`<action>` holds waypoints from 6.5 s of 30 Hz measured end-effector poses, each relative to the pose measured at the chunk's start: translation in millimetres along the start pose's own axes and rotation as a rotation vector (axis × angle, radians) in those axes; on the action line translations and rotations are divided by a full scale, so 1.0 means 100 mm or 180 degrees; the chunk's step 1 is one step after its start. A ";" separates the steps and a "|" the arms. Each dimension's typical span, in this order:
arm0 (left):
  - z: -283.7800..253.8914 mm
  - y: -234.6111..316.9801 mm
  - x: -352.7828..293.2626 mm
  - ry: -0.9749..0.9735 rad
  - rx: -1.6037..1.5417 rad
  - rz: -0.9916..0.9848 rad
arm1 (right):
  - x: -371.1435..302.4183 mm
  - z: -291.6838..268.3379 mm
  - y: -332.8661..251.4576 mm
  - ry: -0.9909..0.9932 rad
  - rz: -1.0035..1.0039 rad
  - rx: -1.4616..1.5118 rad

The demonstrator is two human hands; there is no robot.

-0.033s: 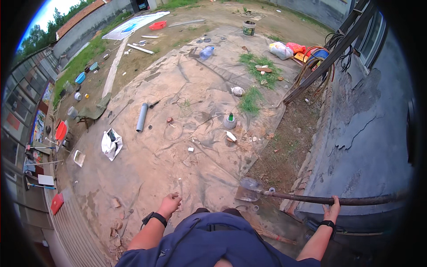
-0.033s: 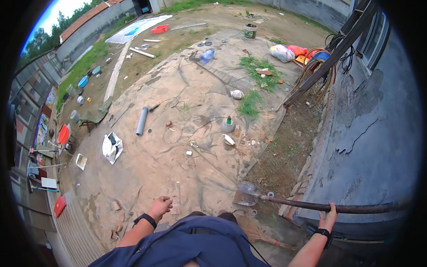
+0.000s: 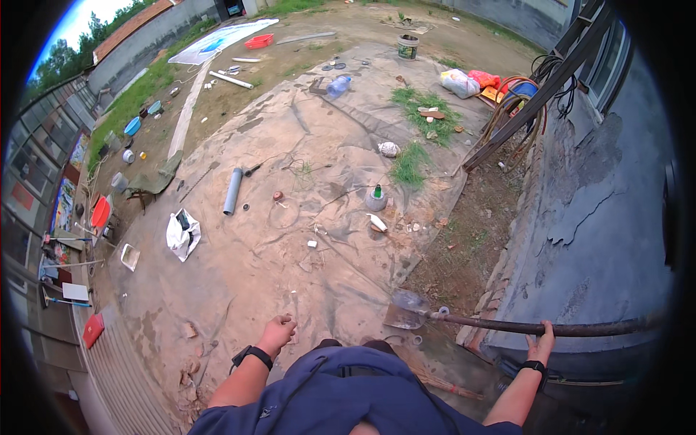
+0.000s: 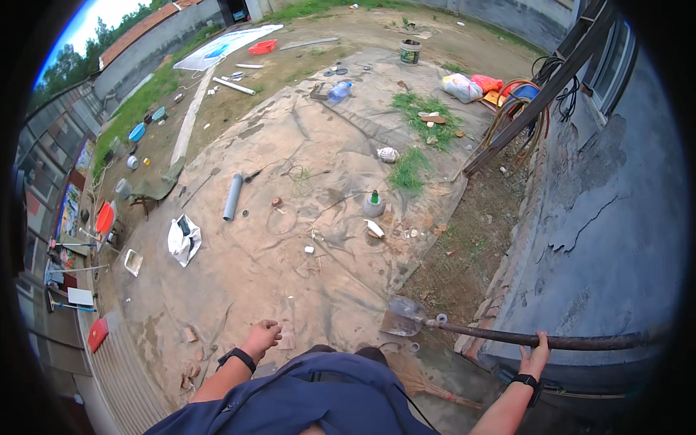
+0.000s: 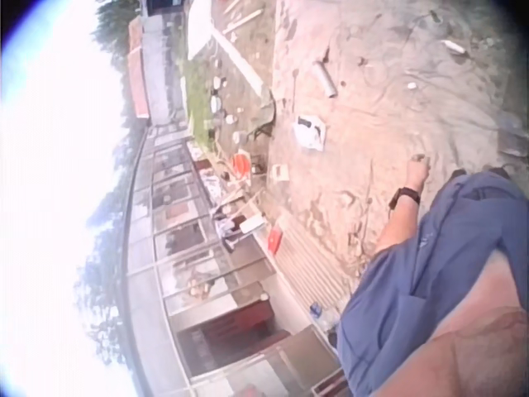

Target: Using a shovel and hands to clear bricks and a tarp from an outdoor area.

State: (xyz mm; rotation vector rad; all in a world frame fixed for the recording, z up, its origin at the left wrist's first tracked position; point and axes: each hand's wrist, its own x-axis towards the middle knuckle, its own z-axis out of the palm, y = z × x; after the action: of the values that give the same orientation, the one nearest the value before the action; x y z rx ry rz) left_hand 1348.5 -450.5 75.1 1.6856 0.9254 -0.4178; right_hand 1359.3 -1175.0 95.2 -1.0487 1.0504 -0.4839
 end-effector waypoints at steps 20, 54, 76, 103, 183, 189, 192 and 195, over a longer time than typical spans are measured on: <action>-0.12 -0.49 -0.72 -0.0248 0.0595 -0.0632 | -1.20 0.71 1.55 -0.1132 0.1832 -0.2312; -1.77 1.26 3.30 0.0829 -0.0385 -0.1151 | -1.57 6.35 2.55 -0.2451 0.1890 -0.3821; -1.51 3.54 4.65 0.1489 -0.0772 -0.1367 | -0.15 10.35 2.16 -0.3184 0.1289 -0.3893; -5.25 0.93 4.60 0.2477 -0.2738 -0.1488 | -5.19 12.06 4.79 -0.4904 0.0754 -0.5221; -11.38 2.77 9.18 0.0607 -0.0834 -0.0796 | -8.44 13.41 7.15 -0.1983 0.1621 -0.3062; -11.85 3.19 9.91 0.0293 -0.0711 -0.0884 | -8.63 14.08 7.25 -0.1726 0.1781 -0.3309; -12.17 3.37 10.17 0.0398 -0.0682 -0.0914 | -8.89 14.80 7.26 -0.1957 0.1557 -0.3267; -12.46 3.47 10.55 0.0319 -0.0567 -0.0998 | -9.10 15.38 7.24 -0.2360 0.1137 -0.3175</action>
State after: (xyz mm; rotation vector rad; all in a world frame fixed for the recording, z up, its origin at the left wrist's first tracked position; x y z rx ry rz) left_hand 2049.3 1061.3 -18.8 1.4130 1.2708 -0.4472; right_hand 2196.1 560.6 45.3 -1.6683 0.7405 0.7762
